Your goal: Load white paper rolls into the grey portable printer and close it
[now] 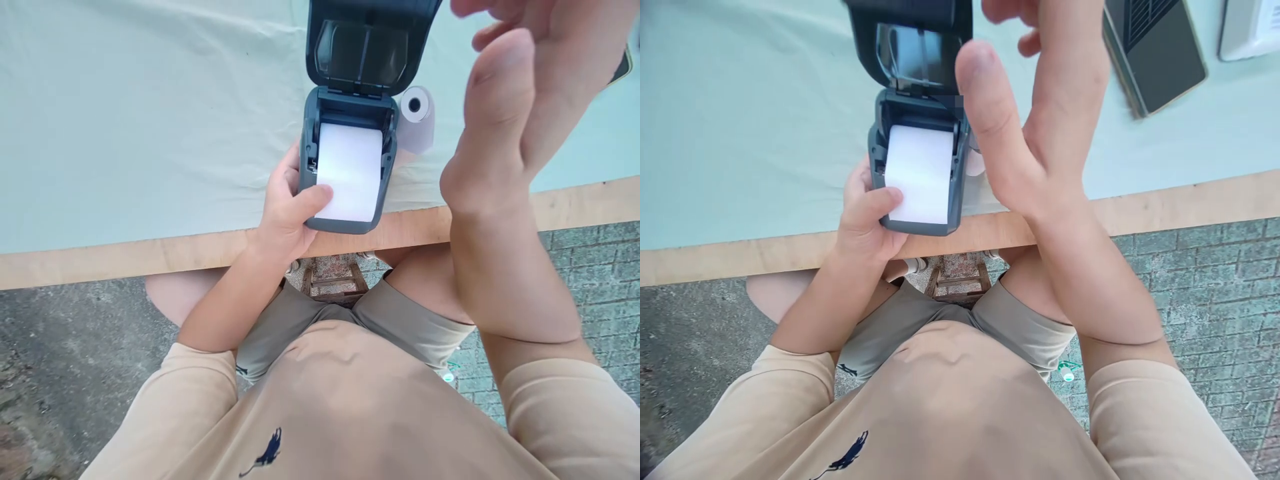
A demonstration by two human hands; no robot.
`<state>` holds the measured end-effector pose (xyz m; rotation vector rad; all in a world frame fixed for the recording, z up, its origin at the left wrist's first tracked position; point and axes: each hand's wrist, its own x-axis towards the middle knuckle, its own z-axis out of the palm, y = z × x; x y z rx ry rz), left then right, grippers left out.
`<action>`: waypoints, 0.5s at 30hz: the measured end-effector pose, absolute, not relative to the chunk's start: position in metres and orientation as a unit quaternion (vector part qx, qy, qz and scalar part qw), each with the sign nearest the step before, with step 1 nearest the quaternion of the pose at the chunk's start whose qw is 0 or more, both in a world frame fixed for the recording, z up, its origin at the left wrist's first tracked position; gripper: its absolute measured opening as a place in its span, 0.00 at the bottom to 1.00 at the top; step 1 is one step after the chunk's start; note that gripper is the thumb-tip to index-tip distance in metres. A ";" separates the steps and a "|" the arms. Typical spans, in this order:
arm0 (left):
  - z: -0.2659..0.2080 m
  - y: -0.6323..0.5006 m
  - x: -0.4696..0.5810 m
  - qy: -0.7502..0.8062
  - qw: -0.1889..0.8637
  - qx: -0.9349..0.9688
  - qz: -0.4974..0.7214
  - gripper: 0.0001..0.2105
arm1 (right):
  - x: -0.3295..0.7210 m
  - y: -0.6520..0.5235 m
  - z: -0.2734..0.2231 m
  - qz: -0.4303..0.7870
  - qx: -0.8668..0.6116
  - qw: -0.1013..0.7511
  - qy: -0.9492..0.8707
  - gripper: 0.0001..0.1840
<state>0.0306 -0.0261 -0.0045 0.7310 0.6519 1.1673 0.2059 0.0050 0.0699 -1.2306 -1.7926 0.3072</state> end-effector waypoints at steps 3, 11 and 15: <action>-0.006 -0.025 0.030 0.301 0.719 0.337 0.528 0.15 | 0.202 0.003 0.066 0.139 -0.479 0.486 -0.718 0.23; 0.007 -0.022 0.034 0.334 0.724 0.309 0.519 0.18 | 0.211 0.012 0.049 0.005 -0.402 0.390 -0.829 0.18; 0.008 -0.021 0.036 0.352 0.700 0.321 0.532 0.16 | 0.207 0.009 0.048 0.030 -0.434 0.372 -0.820 0.22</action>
